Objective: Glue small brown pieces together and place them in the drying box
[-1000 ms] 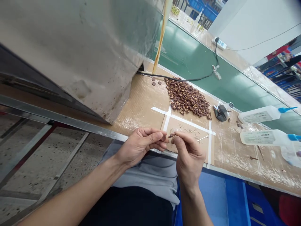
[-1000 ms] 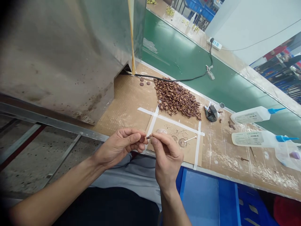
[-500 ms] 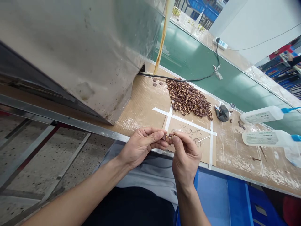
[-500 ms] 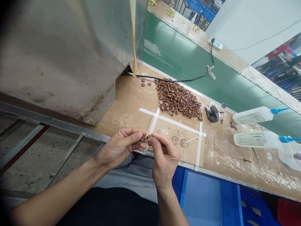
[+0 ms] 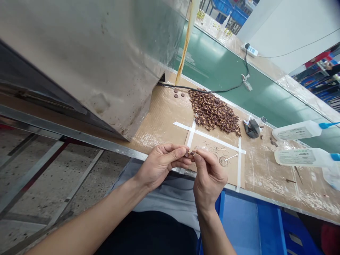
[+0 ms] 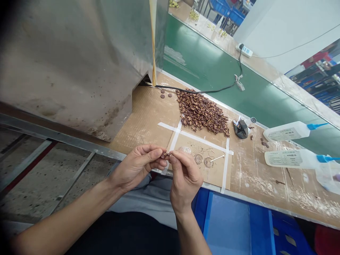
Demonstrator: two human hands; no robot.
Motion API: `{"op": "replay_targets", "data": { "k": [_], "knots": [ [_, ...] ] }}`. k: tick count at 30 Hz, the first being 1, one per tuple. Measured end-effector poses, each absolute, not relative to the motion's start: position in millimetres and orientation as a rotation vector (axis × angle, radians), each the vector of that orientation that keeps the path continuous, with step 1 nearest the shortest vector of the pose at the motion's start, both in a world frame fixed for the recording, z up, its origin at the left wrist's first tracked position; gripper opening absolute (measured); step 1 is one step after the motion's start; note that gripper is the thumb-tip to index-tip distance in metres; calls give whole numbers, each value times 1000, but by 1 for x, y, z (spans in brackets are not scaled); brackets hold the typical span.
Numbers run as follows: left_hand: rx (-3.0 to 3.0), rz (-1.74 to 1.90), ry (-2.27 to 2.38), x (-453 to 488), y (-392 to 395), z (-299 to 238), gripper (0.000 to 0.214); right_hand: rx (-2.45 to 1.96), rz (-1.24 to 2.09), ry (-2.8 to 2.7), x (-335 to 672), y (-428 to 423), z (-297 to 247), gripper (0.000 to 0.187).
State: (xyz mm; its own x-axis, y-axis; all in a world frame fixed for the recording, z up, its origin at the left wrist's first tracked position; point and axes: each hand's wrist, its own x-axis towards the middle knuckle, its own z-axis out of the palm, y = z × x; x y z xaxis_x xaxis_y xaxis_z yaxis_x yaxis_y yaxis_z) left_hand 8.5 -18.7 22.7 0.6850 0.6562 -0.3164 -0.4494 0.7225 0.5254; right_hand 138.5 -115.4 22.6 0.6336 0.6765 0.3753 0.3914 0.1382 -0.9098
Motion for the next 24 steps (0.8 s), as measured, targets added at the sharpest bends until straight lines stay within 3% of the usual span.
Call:
{"op": "replay_targets", "data": {
  "k": [17,24],
  "knots": [
    [488,670,537,13,-22,22,28,-1445,101,-1179,149,-117,24,18],
    [512,672,547,14,-21,23,31,-1459,51,-1271,151,-119,29,31]
  ]
}}
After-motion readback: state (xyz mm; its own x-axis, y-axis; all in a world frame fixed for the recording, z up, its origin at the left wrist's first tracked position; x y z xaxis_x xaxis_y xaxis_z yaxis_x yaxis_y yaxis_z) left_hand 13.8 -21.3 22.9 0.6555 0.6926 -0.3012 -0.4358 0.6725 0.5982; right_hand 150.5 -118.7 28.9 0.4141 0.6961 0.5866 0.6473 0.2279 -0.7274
